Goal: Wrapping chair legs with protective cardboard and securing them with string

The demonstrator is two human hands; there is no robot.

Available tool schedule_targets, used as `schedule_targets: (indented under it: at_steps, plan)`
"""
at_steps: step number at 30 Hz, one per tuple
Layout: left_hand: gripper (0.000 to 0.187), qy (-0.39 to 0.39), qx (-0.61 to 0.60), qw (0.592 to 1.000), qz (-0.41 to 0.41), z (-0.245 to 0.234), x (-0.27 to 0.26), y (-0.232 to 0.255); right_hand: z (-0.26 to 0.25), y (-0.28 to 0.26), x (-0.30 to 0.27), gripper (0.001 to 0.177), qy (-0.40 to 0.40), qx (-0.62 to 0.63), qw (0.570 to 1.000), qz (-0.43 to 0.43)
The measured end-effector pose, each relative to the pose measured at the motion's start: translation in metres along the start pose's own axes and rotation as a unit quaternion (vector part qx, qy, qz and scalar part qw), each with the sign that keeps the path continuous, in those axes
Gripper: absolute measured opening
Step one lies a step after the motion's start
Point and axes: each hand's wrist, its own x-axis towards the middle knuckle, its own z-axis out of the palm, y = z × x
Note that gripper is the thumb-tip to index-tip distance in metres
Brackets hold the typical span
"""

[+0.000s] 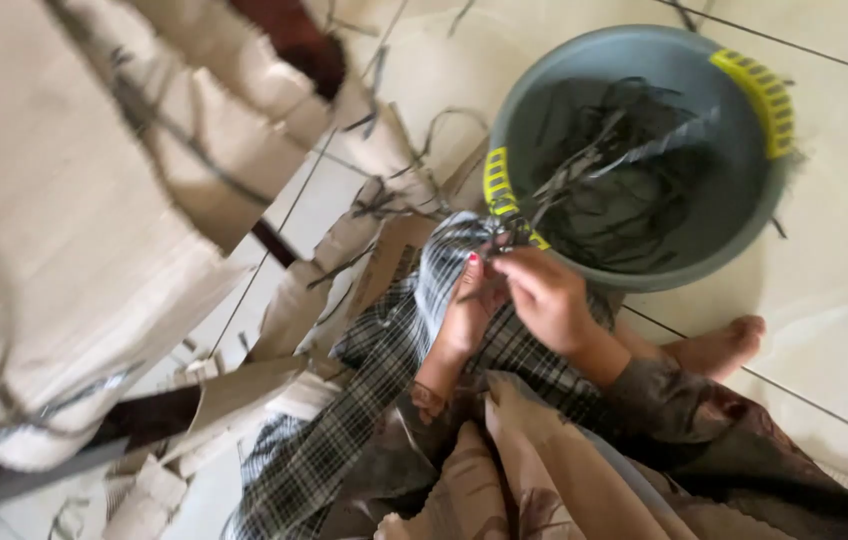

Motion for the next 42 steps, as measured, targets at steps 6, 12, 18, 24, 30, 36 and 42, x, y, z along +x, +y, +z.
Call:
schedule_targets:
  at_steps: [6, 12, 18, 24, 30, 36, 42]
  plan:
    - [0.047, 0.073, 0.185, 0.975, 0.097, 0.016, -0.076, 0.097, 0.046, -0.044, -0.021, 0.026, -0.072, 0.089, 0.993, -0.029]
    - [0.029, 0.208, 0.367, 0.890, 0.172, -0.095, -0.111, 0.058, 0.078, -0.074, -0.048, 0.025, -0.205, 0.160, 0.964, -0.054]
    - [0.046, 0.304, 0.483, 0.810, 0.131, -0.054, -0.186, 0.122, 0.096, -0.103, -0.052, 0.026, -0.327, 0.170, 0.930, 0.007]
    - [0.045, 0.314, 0.450, 0.820, 0.165, -0.081, -0.211, 0.112, 0.075, -0.134, -0.031, 0.050, -0.543, 0.042, 0.835, 0.081]
    - [0.038, 0.310, 0.548, 0.760, 0.163, -0.086, -0.219, 0.098, 0.113, -0.128, -0.008, 0.030, -0.389, 0.229, 0.885, 0.111]
    - [0.039, 0.373, 0.486, 0.761, 0.214, -0.093, -0.246, 0.100, 0.151, -0.184, -0.014, 0.013, -0.306, 0.505, 0.739, 0.324]
    - [0.052, 0.543, 0.374, 0.647, 0.383, -0.178, -0.251, 0.074, 0.181, -0.166, -0.013, 0.018, -0.300, 0.508, 0.750, 0.300]
